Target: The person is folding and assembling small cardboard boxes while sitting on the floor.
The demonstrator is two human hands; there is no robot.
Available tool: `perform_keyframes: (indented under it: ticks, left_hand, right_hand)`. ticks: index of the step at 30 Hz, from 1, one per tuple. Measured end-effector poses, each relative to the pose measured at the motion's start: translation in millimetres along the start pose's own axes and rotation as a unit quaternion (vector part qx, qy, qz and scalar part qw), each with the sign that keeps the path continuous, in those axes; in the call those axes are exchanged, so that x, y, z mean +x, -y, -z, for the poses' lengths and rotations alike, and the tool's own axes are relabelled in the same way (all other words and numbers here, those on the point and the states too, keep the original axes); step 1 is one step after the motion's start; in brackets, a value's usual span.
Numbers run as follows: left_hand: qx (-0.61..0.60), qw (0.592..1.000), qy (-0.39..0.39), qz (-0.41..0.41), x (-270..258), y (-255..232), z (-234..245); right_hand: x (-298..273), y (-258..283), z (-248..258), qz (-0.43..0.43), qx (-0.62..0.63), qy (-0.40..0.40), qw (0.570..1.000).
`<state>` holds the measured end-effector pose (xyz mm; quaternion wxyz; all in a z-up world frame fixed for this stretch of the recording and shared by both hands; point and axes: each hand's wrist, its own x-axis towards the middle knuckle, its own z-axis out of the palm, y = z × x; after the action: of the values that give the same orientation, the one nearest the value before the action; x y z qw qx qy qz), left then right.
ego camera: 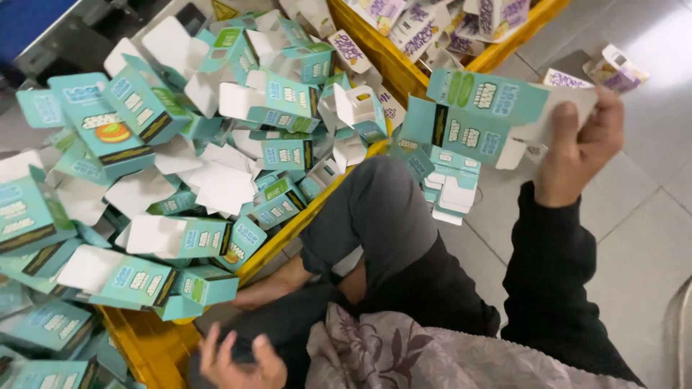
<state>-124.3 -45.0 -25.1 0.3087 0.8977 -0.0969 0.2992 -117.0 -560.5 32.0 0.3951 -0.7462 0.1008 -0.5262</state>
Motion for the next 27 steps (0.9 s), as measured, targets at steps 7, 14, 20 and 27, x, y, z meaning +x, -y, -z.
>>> perform_keyframes:
  ticks: [7, 14, 20, 27]
  left_hand:
    - [-0.013, 0.984, 0.017, -0.179, 79, -79, -56]
    - [-0.188, 0.976, 0.094, -0.056, 106, -46, -54]
    - [-0.428, 0.882, -0.007, 0.199, 69, 8, -82]
    - [-0.557, 0.617, 0.034, 0.555, 129, -23, -28]
  right_hand:
    - [-62, 106, -117, -0.142, 0.164, 0.204, 0.955]
    - [-79, 148, -181, -0.183, 0.310, 0.331, 0.872]
    - [-111, 162, -215, -0.147, 0.311, 0.423, 0.838]
    - [-130, 154, -237, -0.041, 0.269, 0.486, 0.831]
